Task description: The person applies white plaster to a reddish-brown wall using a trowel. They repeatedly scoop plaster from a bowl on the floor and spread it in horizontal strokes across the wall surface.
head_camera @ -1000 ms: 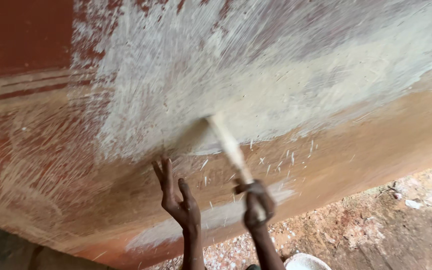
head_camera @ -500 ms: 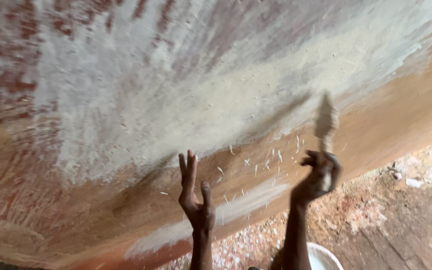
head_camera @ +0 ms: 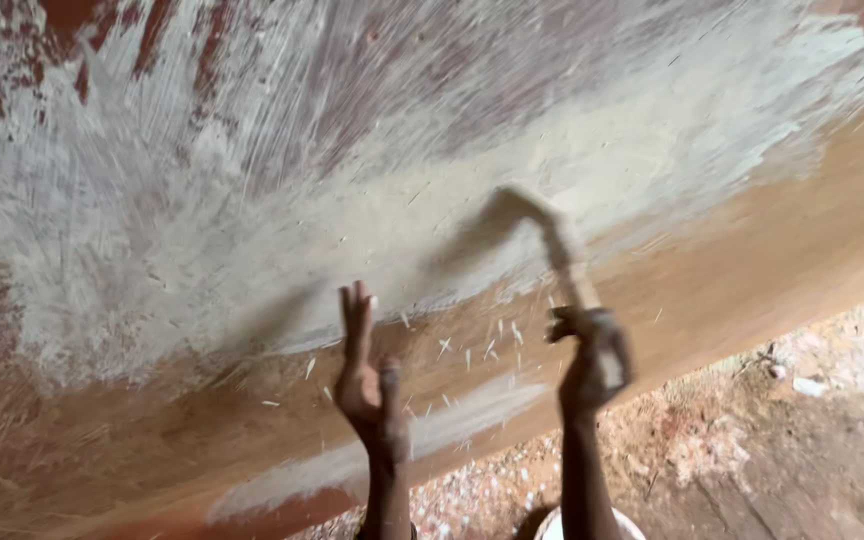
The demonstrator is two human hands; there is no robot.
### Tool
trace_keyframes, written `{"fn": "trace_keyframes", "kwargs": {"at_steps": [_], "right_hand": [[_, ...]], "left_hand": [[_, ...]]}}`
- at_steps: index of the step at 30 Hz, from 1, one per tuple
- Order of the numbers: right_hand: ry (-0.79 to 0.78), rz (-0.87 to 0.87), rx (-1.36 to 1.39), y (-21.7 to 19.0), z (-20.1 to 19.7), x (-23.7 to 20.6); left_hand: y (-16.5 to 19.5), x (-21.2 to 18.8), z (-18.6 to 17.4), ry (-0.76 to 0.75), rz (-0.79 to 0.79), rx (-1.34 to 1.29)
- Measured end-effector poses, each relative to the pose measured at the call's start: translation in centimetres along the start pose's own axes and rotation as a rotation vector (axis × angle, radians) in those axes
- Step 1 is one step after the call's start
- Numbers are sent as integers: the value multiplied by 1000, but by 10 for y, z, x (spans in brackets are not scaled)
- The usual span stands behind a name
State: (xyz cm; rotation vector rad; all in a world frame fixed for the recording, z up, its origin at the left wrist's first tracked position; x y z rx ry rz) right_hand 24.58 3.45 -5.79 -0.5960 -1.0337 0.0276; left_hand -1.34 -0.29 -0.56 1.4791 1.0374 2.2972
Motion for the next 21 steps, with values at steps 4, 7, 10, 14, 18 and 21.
{"fn": "trace_keyframes", "kwargs": {"at_steps": [4, 7, 10, 14, 18, 21], "right_hand": [[284, 231, 209, 5, -38, 47], [292, 199, 125, 1, -38, 52], [168, 266, 52, 2, -15, 28], [-167, -43, 82, -21, 24, -11], [-134, -42, 61, -34, 8, -29], [45, 143, 131, -22, -32, -21]], "left_hand": [[8, -2, 37, -81, -2, 27], [10, -8, 49, -74, -13, 88], [7, -14, 57, -28, -64, 25], [3, -22, 60, 12, -49, 48], [4, -25, 62, 115, 20, 42], [4, -24, 80, 145, 101, 8]]}}
Point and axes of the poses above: each hand's wrist, its own x-axis towards the middle knuckle, its own z-axis out of the palm, y = z × x, the point moved 4 cm from there along x, towards the middle knuckle, and after that the axes turned 8 degrees about y, right-handed, at the moved point
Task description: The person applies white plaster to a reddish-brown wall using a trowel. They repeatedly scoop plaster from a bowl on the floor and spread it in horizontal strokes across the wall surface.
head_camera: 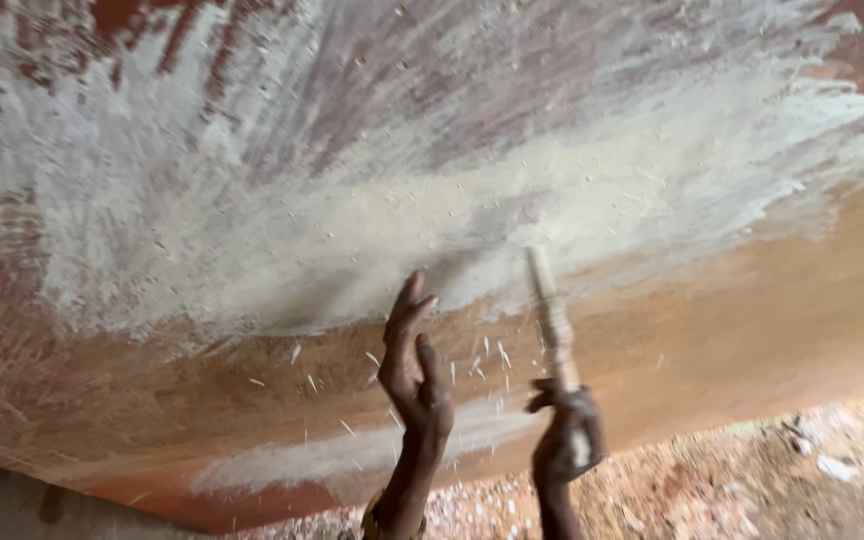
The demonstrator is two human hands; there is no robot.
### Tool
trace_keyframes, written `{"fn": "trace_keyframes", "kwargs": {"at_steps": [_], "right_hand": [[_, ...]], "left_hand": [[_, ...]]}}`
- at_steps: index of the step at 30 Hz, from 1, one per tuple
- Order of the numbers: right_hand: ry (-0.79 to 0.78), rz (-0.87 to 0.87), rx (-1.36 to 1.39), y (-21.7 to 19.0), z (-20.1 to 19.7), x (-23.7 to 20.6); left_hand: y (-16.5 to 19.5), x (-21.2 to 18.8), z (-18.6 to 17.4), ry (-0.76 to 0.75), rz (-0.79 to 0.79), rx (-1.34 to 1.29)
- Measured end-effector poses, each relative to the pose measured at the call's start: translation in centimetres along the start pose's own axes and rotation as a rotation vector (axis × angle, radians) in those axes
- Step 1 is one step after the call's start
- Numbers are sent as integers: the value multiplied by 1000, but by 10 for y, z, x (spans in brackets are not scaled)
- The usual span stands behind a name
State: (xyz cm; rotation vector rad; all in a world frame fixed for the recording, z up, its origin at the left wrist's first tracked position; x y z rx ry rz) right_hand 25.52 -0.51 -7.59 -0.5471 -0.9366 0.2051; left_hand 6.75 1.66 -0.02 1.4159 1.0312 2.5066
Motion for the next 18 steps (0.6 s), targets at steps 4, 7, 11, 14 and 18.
{"fn": "trace_keyframes", "kwargs": {"at_steps": [4, 7, 11, 14, 18], "right_hand": [[291, 210, -62, 5, -79, 11], [378, 241, -161, -10, -140, 0], [593, 422, -445, -55, -224, -49], [746, 534, -637, -94, -279, -106], [941, 665, -705, -126, -345, -190]], "left_hand": [[2, -22, 34, -120, 23, -64], [-7, -61, 51, -357, -160, -50], [-43, -122, 79, -584, -166, 164], [-75, -188, 81, -884, -252, 249], [-104, -297, 43, -1249, -286, 307]]}}
Point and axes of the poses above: each hand's wrist, its own x-axis towards the middle knuckle, its own z-axis out of the palm, y = z × x, the point moved 4 cm from there along x, towards the middle knuckle, and after that the axes turned 8 degrees about y, right-handed, at the moved point
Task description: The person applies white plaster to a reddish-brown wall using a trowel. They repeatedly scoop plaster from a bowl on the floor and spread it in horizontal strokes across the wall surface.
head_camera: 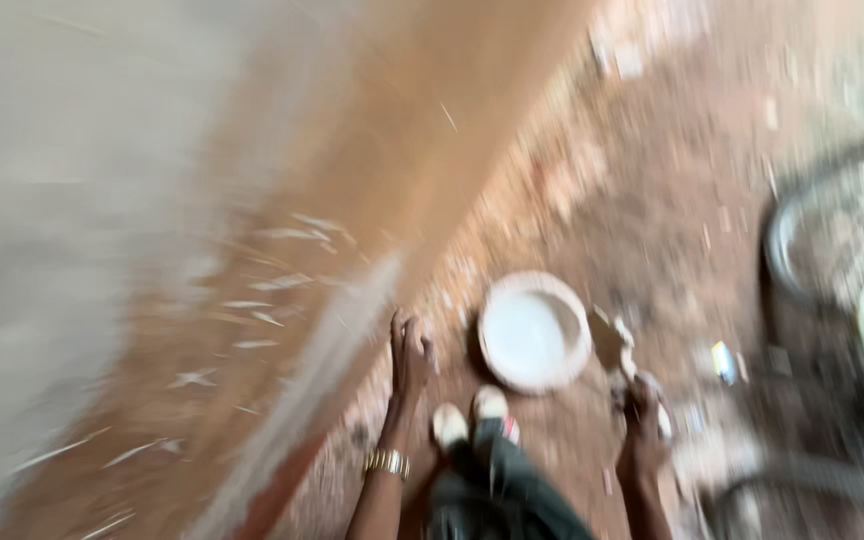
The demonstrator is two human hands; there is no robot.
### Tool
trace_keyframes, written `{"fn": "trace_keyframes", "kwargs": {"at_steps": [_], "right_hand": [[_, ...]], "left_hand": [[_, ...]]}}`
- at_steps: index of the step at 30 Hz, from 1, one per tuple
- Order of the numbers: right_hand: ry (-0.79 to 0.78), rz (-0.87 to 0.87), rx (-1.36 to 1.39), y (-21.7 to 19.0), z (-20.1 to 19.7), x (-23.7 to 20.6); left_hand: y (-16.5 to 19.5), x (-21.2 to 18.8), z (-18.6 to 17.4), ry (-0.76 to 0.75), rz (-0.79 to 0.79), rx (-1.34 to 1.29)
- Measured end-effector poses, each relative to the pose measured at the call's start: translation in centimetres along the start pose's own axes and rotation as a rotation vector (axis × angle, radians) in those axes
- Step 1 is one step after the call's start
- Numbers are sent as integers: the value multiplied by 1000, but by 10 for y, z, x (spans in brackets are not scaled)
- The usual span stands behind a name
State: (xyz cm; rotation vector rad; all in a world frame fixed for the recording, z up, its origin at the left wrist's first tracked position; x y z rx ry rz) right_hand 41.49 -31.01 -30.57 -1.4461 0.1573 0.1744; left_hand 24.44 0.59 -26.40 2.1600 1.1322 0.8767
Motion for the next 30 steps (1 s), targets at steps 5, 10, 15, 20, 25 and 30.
{"fn": "trace_keyframes", "kwargs": {"at_steps": [5, 10, 15, 20, 25, 30], "right_hand": [[77, 156, -19, 68, -58, 14], [-90, 87, -404, 122, -65, 77], [-316, 42, -588, 226, -56, 151], [-660, -392, -922, 321, -19, 215], [-980, -448, -1235, 413, 8, 259], [-1110, -598, -1125, 464, 20, 285]], "left_hand": [[-42, -82, 99, -332, -69, 17], [-66, -117, 182, -414, -210, 28], [-147, -179, 281, -975, -1445, -184], [-200, -191, 378, -1326, -911, 161], [-227, -195, 466, -1066, -799, 247], [-224, -191, 531, -1065, -317, 599]]}}
Point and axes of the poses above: each hand's wrist, its own x-axis towards the middle knuckle, its own z-axis out of the palm, y = z × x, the point moved 4 cm from there along x, towards the middle knuckle, and after that the axes turned 8 degrees about y, right-handed, at the moved point
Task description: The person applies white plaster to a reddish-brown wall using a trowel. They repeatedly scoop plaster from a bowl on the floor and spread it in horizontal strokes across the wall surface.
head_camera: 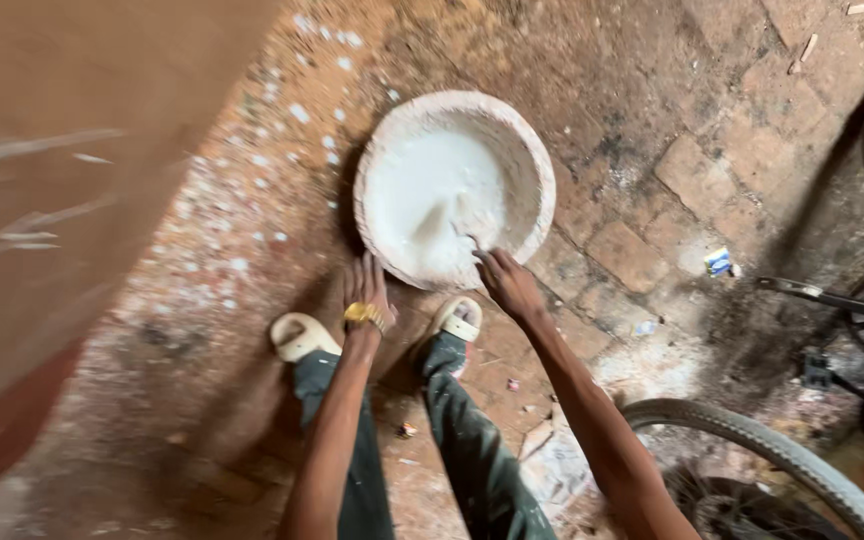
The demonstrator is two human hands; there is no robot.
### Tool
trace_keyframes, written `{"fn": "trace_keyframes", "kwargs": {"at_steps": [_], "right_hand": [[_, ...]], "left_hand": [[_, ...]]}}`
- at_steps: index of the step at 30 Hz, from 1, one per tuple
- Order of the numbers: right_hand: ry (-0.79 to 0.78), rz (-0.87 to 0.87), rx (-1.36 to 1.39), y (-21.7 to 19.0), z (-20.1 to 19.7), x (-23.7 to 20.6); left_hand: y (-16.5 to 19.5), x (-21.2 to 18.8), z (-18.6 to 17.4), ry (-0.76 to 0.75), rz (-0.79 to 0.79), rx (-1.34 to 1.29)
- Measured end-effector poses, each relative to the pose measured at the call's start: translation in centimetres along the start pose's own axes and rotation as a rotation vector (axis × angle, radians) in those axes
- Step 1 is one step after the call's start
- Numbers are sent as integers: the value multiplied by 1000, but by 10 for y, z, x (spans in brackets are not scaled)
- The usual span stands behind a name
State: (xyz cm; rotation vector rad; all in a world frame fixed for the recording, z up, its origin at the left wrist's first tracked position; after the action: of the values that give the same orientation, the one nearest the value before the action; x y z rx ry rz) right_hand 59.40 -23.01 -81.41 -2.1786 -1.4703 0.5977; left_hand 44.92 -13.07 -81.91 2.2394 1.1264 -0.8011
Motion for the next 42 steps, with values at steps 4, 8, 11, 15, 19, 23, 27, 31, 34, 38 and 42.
{"fn": "trace_keyframes", "kwargs": {"at_steps": [4, 8, 11, 15, 19, 23, 27, 31, 34, 38, 42], "right_hand": [[-62, -63, -47, 16, 25, 16], [-91, 240, -92, 37, 36, 17], [-146, 342, -105, 42, 37, 11], [80, 256, 112, 31, 28, 6], [207, 656, 536, 35, 30, -15], [397, 911, 943, 41, 19, -34], [602, 963, 1294, 23, -20, -62], [749, 1176, 1569, -33, -83, -86], [669, 1147, 1689, -102, -149, -89], [454, 1125, 1748, -217, -220, -68], [211, 1011, 1775, -333, -286, -47]], "left_hand": [[24, 32, -3, 173, 211, 275], [27, 50, -8, 182, 212, 261], [21, 47, -11, 125, 211, 213], [4, 32, -27, 320, 153, 18], [-13, 12, -15, 273, 72, -118], [-27, -33, -25, 578, 86, -436], [-55, -126, -47, 782, 24, -659], [-85, -229, -89, 980, -97, -706], [-94, -299, -129, 1215, -142, -737], [-100, -400, -190, 1407, -163, -773], [-108, -503, -264, 1612, -135, -795]]}}
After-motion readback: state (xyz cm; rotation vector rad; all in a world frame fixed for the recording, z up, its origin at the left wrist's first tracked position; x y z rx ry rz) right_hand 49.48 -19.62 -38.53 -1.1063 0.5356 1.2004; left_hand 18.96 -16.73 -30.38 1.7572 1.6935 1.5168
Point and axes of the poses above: each hand's wrist, its own x-axis towards the middle knuckle, its own z-axis out of the palm, y = z × x, the point moved 4 cm from there along x, towards the middle knuckle, and after that the axes turned 8 degrees about y, right-handed, at the moved point
